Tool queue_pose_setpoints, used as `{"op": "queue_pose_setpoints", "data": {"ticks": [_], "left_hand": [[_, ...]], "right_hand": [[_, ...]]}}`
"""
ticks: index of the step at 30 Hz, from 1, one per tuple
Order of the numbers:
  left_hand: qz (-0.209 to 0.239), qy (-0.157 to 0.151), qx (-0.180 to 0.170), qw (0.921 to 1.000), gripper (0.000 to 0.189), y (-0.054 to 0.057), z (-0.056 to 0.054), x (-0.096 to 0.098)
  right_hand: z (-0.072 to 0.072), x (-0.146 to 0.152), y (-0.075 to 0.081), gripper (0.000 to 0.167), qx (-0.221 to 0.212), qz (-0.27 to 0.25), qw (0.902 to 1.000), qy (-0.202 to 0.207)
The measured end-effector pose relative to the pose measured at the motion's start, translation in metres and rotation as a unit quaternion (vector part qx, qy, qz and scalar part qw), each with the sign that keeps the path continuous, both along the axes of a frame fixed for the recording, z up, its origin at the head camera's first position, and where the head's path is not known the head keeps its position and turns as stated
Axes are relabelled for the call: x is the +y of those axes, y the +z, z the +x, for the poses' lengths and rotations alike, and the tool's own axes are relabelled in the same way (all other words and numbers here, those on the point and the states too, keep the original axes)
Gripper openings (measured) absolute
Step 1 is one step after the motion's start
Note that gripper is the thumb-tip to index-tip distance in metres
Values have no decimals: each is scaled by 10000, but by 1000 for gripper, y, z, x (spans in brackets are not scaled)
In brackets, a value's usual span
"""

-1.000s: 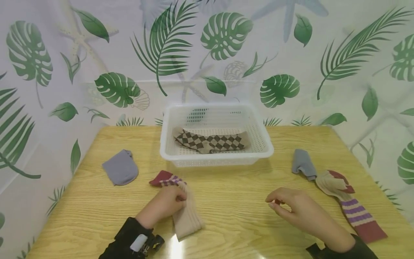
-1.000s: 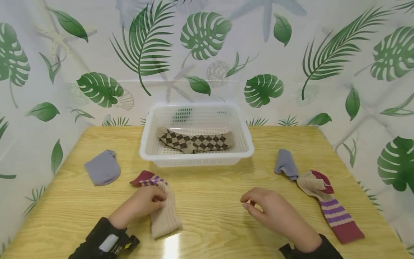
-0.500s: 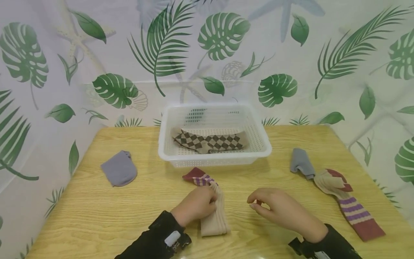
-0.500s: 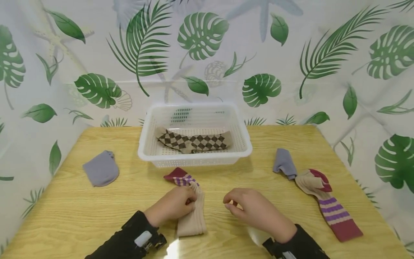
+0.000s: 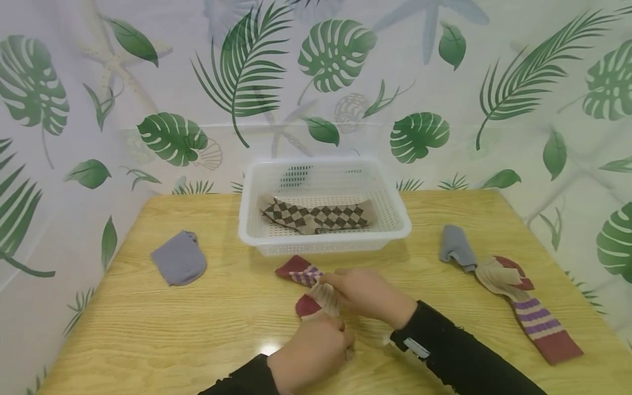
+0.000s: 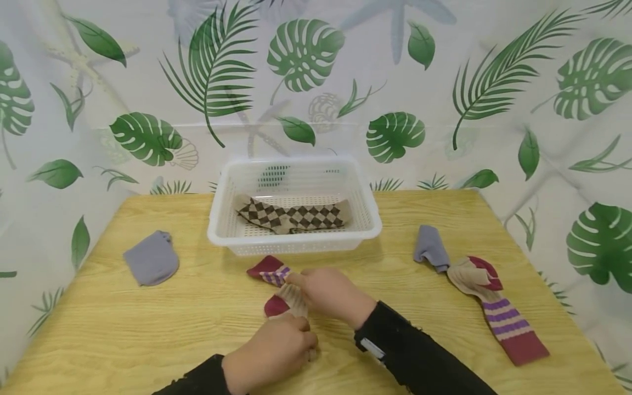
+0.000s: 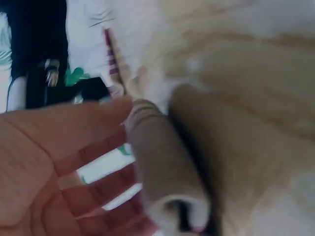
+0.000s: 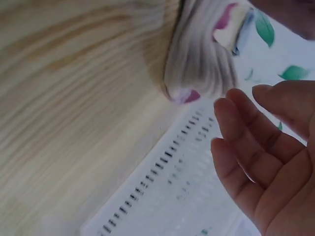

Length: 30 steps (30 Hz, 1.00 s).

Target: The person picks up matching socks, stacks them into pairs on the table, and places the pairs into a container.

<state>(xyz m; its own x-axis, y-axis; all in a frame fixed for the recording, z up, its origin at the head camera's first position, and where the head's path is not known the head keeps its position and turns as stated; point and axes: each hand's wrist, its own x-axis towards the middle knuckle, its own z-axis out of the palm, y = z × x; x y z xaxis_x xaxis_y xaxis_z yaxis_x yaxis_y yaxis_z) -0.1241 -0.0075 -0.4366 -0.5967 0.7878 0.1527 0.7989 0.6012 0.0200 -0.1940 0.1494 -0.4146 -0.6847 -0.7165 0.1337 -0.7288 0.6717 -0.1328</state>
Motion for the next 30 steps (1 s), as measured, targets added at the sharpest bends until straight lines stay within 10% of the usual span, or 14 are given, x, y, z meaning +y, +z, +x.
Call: {"op": "queue_pose_setpoints", "data": {"ticks": [14, 20, 25, 30], "left_hand": [[6, -573, 272, 9980, 16, -5, 0, -2], [-220, -127, -211, 9995, 31, 2, -8, -21], [-59, 438, 62, 9990, 39, 0, -20, -37], [378, 344, -683, 9964, 28, 1, -32, -47]], "right_hand": [[-15, -31, -27, 21, 180, 1224, 9906, -588], [-16, -20, -21, 16, -450, 1492, 9739, -1651], [-11, -9, -16, 28, -649, 1830, 9651, -1754], [-6, 0, -11, 33, -1128, 1328, 9697, -1714]]}}
